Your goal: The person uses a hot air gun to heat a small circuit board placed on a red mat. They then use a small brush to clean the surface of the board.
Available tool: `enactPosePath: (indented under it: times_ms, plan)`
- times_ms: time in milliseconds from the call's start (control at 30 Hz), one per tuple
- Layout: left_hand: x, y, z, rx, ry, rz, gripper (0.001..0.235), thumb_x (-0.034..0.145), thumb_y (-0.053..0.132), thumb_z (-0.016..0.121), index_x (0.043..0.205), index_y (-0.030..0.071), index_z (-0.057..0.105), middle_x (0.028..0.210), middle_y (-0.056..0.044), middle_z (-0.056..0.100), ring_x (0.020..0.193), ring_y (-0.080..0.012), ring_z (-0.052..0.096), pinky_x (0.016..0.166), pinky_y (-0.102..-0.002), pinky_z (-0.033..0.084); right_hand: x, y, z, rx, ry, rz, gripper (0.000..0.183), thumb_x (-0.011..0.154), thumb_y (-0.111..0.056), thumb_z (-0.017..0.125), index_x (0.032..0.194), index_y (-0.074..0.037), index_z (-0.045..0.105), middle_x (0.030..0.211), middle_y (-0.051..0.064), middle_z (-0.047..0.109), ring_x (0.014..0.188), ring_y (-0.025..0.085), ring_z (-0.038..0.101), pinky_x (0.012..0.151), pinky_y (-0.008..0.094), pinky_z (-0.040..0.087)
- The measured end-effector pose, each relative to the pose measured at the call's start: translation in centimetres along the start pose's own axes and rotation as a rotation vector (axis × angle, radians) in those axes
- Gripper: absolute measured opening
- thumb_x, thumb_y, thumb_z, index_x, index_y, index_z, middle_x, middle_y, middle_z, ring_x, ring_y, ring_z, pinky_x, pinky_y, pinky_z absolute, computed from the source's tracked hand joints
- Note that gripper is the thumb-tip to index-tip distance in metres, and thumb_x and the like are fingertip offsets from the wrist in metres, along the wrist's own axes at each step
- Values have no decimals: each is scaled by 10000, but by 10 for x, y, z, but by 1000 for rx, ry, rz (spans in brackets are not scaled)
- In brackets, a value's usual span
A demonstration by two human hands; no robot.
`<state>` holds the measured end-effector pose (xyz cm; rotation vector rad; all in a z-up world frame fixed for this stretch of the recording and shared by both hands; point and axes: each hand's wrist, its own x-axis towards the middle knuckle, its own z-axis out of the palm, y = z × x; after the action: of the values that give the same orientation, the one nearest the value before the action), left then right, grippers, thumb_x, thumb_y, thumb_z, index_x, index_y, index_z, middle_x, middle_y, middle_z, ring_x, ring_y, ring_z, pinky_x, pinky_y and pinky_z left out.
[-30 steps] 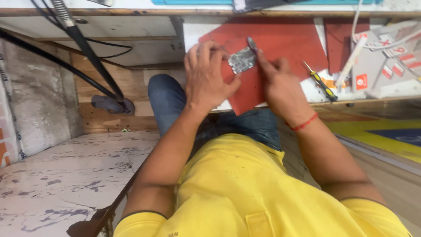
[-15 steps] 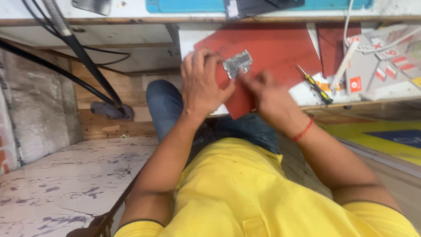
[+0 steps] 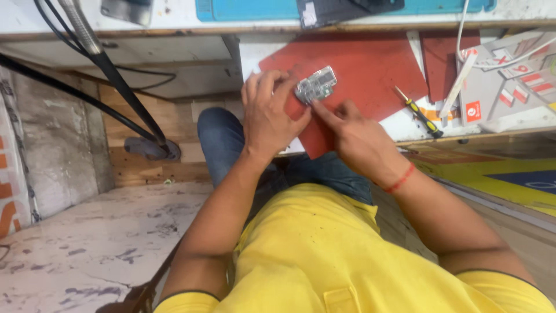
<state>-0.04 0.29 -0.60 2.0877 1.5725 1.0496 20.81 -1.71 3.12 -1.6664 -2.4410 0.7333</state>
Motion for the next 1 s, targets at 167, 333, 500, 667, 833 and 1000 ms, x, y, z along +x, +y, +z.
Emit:
enactPosePath:
  times_ms: [167,333,500,667,833,1000]
  plan:
    - [-5,1,0,23,-36,-3,460,758,334,882,1134,120,726,1212,-33,590,1230,-294,456,1089,-503,342,-13,16,0,-78,76,40,694,869,23,498,1547,-125,482,1170,270,586,816,466,642,696,527,526]
    - [2,2,1,46,-33,5,465,744,356,875,1103,120,698,1213,-46,564,1241,-313,448,1103,-520,324,-3,9,-9,-103,96,34,702,877,44,481,1546,-166,499,1135,233,603,827,440,664,733,518,542]
    - [6,-1,-5,74,-43,-21,491,710,364,868,1084,115,669,1208,-68,551,1238,-340,437,1093,-532,321,8,-5,-15,-30,59,-41,639,889,-11,502,1508,-171,518,1099,230,609,820,438,667,692,503,551]
    - [-1,0,5,52,-27,-7,463,767,356,865,1114,122,666,1233,-65,548,1267,-323,446,1106,-510,329,-3,12,-1,-42,30,-103,655,872,8,474,1502,-157,533,1121,253,611,765,431,666,701,518,550]
    - [-6,1,5,39,-30,1,450,749,341,866,1092,123,672,1228,-58,555,1260,-321,454,1107,-507,336,-4,20,5,-45,121,2,623,904,4,470,1508,-135,539,1143,251,609,813,452,655,718,527,537]
    - [6,-2,2,55,-42,2,467,744,330,873,1101,107,671,1228,-69,543,1246,-330,453,1098,-514,339,10,17,-7,-50,184,-117,652,875,53,446,1492,-114,570,1156,264,598,862,433,667,762,501,559]
